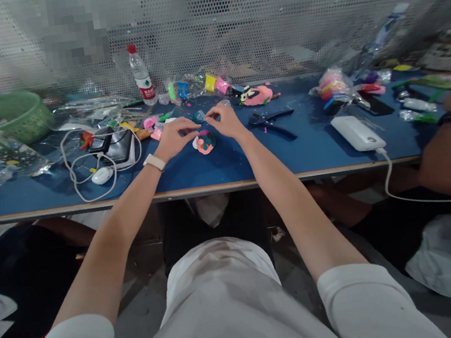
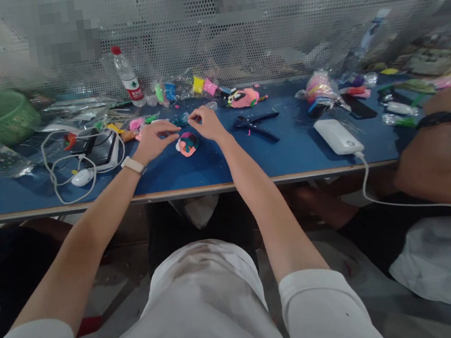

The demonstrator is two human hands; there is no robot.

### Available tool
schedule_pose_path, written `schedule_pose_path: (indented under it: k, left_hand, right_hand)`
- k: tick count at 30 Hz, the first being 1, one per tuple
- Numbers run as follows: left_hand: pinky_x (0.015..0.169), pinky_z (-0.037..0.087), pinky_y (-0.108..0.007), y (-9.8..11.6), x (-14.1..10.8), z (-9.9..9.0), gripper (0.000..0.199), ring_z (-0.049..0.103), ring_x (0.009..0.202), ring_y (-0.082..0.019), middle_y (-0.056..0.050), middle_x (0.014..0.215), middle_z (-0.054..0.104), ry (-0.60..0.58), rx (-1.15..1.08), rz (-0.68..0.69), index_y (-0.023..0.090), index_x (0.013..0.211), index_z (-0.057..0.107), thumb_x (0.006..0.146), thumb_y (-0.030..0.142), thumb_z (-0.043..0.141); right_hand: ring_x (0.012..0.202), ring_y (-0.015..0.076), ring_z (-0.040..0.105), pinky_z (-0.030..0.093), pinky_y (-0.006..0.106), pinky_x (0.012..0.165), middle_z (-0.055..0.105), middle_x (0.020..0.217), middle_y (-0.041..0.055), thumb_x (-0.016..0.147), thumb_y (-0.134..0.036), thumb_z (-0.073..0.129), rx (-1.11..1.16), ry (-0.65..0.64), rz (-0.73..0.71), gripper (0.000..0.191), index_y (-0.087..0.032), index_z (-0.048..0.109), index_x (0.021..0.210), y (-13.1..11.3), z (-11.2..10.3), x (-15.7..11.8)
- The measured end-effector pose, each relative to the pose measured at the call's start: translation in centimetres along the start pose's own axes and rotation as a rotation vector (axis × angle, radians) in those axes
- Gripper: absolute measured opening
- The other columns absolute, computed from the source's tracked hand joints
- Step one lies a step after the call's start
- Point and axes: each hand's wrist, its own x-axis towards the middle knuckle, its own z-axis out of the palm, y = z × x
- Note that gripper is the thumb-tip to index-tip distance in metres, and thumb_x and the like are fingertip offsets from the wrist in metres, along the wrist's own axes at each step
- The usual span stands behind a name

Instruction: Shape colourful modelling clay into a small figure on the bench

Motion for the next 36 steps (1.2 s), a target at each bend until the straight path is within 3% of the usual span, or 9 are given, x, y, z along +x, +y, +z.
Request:
schedule_pose_path:
  k: [5,10,16,22,26,30,36]
  left_hand:
    - [0.089,0.06,-0.04,0.5,-1.5,-0.4,0.027,0.074,0.093,-0.024,-0.009,0.102,0.08,-0.111,0.132,0.077,0.024,0.098,0.087,0.104,0.05,0.085]
    - [0.081,0.056,-0.037,0.9,-1.9,0.3,0.031,0.066,0.084,-0.022,-0.008,0.098,0.074,-0.105,0.156,0.068,0.022,0.096,0.081,0.108,0.052,0.081]
    - [0.086,0.059,-0.039,0.9,-1.9,1.0,0.016,0.07,0.086,-0.021,-0.01,0.11,0.078,-0.111,0.179,0.116,0.023,0.105,0.085,0.109,0.037,0.078]
    - [0.098,0.063,-0.042,0.6,-2.1,0.8,0.021,0.079,0.106,-0.027,-0.013,0.119,0.084,-0.125,0.194,0.133,0.024,0.118,0.088,0.113,0.038,0.073]
    - [0.103,0.064,-0.045,0.4,-2.1,0.7,0.021,0.08,0.111,-0.028,-0.013,0.119,0.084,-0.116,0.191,0.164,0.026,0.113,0.089,0.114,0.037,0.072]
    - [0.097,0.064,-0.043,0.3,-2.1,0.8,0.019,0.078,0.105,-0.026,-0.012,0.116,0.082,-0.107,0.191,0.162,0.027,0.109,0.09,0.112,0.036,0.074]
    - [0.095,0.062,-0.04,0.4,-2.3,0.7,0.025,0.076,0.095,-0.024,-0.012,0.121,0.083,-0.123,0.197,0.094,0.024,0.132,0.084,0.109,0.031,0.078]
  right_hand:
    - [0.109,0.0312,0.074,0.06,0.062,0.125,0.077,0.113,0.0103,0.105,-0.085,0.068,0.007,-0.011,0.006,0.06,-0.027,0.081,0.109,0.0,0.1,0.1]
    - [0.112,0.0335,0.074,0.059,0.065,0.126,0.078,0.115,0.0112,0.103,-0.09,0.066,0.016,-0.009,0.02,0.064,-0.029,0.082,0.114,-0.1,0.1,0.1]
    - [0.113,0.0351,0.077,0.061,0.067,0.124,0.078,0.114,0.0117,0.102,-0.09,0.068,0.047,-0.011,0.001,0.065,-0.026,0.082,0.107,0.2,0.3,0.2]
    - [0.115,0.0363,0.077,0.061,0.068,0.124,0.077,0.111,0.0106,0.102,-0.088,0.069,0.048,-0.016,0.009,0.063,-0.028,0.083,0.112,0.2,0.3,0.2]
    - [0.112,0.0347,0.076,0.06,0.066,0.125,0.077,0.111,0.0111,0.103,-0.089,0.068,0.048,-0.018,-0.006,0.064,-0.027,0.083,0.107,0.4,0.4,0.2]
    - [0.111,0.0334,0.075,0.059,0.065,0.125,0.077,0.111,0.0107,0.104,-0.089,0.066,0.051,-0.023,-0.017,0.064,-0.027,0.082,0.106,0.7,0.5,0.2]
    - [0.111,0.0342,0.075,0.057,0.069,0.127,0.076,0.11,0.0111,0.103,-0.089,0.066,0.058,-0.023,-0.015,0.065,-0.027,0.083,0.107,0.6,0.6,0.2]
